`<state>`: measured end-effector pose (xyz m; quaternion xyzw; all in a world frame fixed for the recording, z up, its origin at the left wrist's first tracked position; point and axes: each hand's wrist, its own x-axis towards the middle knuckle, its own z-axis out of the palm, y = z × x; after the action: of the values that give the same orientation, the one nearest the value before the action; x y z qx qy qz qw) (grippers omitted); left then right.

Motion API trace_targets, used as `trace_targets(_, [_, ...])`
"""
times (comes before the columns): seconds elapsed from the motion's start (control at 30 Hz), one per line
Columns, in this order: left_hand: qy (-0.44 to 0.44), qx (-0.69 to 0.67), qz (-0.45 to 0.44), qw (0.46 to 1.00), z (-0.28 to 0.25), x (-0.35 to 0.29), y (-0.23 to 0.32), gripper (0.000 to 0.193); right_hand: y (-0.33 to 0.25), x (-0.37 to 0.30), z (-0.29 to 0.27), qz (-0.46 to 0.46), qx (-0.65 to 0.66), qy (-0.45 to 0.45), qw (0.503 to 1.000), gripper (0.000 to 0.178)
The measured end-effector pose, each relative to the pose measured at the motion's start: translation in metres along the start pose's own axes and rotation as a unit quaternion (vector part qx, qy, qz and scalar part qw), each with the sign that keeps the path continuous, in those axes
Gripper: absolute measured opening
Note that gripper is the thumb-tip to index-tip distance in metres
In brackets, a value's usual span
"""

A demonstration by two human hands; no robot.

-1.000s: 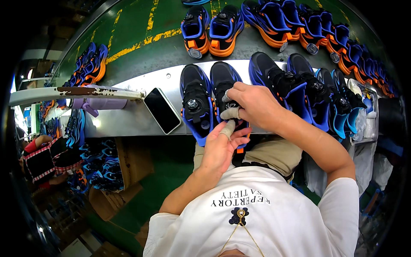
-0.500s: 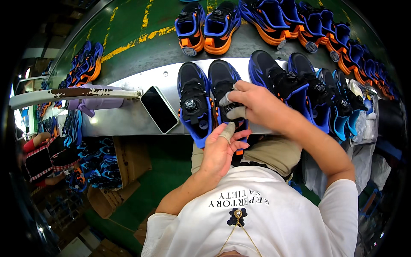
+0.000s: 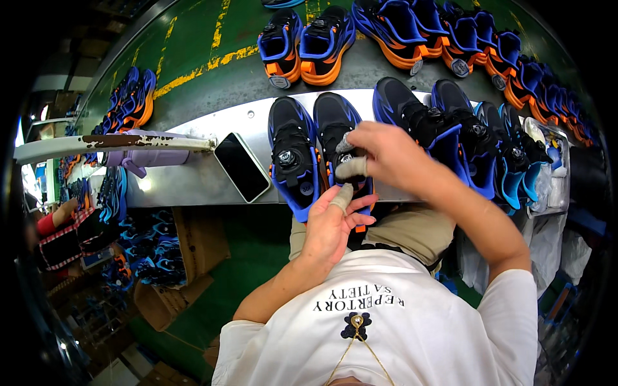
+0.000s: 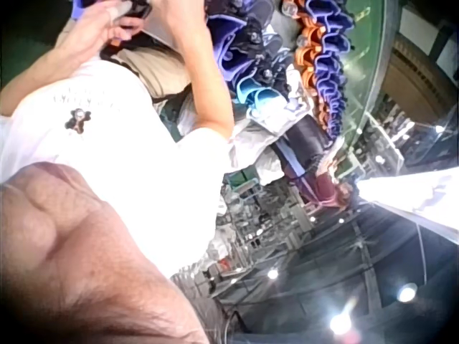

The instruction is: The person places laces into shoes, tightens the dials on the shoes, and places them onto a conveyor belt.

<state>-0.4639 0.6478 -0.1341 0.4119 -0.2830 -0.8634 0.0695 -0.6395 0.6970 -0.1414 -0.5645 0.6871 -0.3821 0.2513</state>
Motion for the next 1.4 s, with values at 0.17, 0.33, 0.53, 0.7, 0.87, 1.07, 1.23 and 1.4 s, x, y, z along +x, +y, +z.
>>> trace_targets(0.17, [0.007, 0.015, -0.009, 1.000, 0.000, 0.003, 0.002, 0.029, -0.013, 0.014, -0.005, 0.048, 0.019, -0.122, 0.991, 0.036])
trace_targets(0.33, [0.008, 0.016, -0.010, 1.000, -0.001, 0.006, -0.002, 0.030, 0.002, 0.023, -0.003, 0.075, 0.061, -0.156, 0.983, 0.033])
trace_targets(0.53, [-0.002, -0.005, 0.016, 1.000, -0.004, 0.009, -0.005, 0.028, 0.010, 0.009, -0.010, 0.049, 0.118, -0.139, 0.982, 0.031])
trace_targets(0.7, [-0.003, -0.006, 0.015, 1.000, -0.001, 0.008, -0.005, 0.027, -0.003, -0.007, 0.006, 0.036, -0.011, 0.028, 0.999, 0.036])
trace_targets(0.87, [-0.009, -0.011, 0.015, 1.000, -0.002, 0.006, -0.006, 0.027, -0.008, -0.001, -0.013, 0.130, 0.091, -0.043, 0.986, 0.033])
trace_targets(1.07, [0.003, 0.011, -0.011, 1.000, 0.002, 0.004, 0.000, 0.029, -0.011, -0.011, 0.012, 0.086, 0.005, 0.006, 0.996, 0.032])
trace_targets(1.23, [-0.082, 0.393, -0.054, 0.915, -0.010, -0.025, 0.073, 0.023, -0.007, -0.001, 0.000, 0.057, 0.034, -0.009, 0.998, 0.039])
trace_targets(1.4, [0.060, 0.633, 0.378, 0.672, -0.044, 0.029, 0.092, 0.020, -0.010, 0.052, 0.017, 0.032, 0.042, 0.056, 0.997, 0.036])
